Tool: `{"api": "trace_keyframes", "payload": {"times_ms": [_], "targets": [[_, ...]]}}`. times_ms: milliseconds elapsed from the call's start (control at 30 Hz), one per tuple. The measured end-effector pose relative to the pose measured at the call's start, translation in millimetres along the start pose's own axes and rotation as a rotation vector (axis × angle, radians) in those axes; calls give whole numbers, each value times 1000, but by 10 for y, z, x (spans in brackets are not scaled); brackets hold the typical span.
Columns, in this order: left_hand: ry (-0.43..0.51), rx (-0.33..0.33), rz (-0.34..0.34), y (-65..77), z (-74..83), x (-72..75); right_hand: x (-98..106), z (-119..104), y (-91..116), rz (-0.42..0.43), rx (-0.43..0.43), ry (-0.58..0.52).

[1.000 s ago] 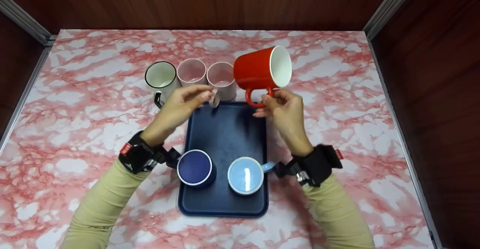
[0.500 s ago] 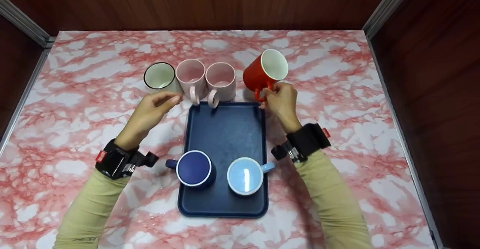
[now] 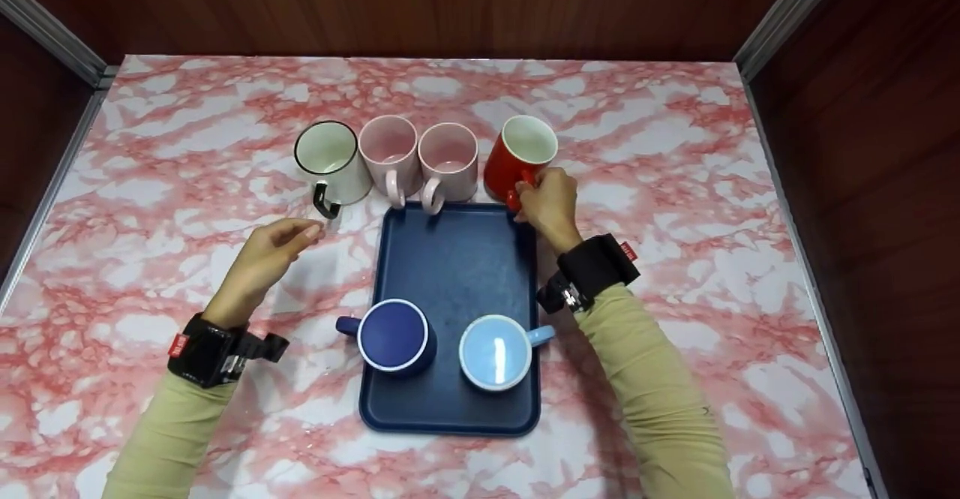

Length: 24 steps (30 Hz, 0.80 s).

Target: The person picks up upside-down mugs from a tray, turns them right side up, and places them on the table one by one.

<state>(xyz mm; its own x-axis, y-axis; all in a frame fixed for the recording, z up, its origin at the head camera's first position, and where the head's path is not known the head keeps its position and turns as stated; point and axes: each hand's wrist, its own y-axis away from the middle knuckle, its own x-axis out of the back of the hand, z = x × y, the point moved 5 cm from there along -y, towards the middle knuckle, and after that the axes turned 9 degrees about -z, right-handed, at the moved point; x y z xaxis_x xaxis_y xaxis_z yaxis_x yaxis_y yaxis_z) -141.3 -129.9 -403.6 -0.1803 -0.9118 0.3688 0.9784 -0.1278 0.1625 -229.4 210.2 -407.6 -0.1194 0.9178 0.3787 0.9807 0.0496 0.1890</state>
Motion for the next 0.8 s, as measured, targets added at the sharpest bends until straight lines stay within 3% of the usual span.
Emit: {"api": "trace_keyframes", "payload": {"times_ms": [267, 433, 633, 800], "targets": [[22, 71, 1, 24, -162, -2, -85, -9, 13, -51, 52, 81], [24, 93, -22, 20, -202, -50, -106, -8, 24, -98, 87, 75], [5, 77, -19, 28, -226, -89, -117, -27, 54, -258, 103, 58], [9, 67, -18, 26, -260, -111, -73, -52, 98, -350, 110, 147]]}}
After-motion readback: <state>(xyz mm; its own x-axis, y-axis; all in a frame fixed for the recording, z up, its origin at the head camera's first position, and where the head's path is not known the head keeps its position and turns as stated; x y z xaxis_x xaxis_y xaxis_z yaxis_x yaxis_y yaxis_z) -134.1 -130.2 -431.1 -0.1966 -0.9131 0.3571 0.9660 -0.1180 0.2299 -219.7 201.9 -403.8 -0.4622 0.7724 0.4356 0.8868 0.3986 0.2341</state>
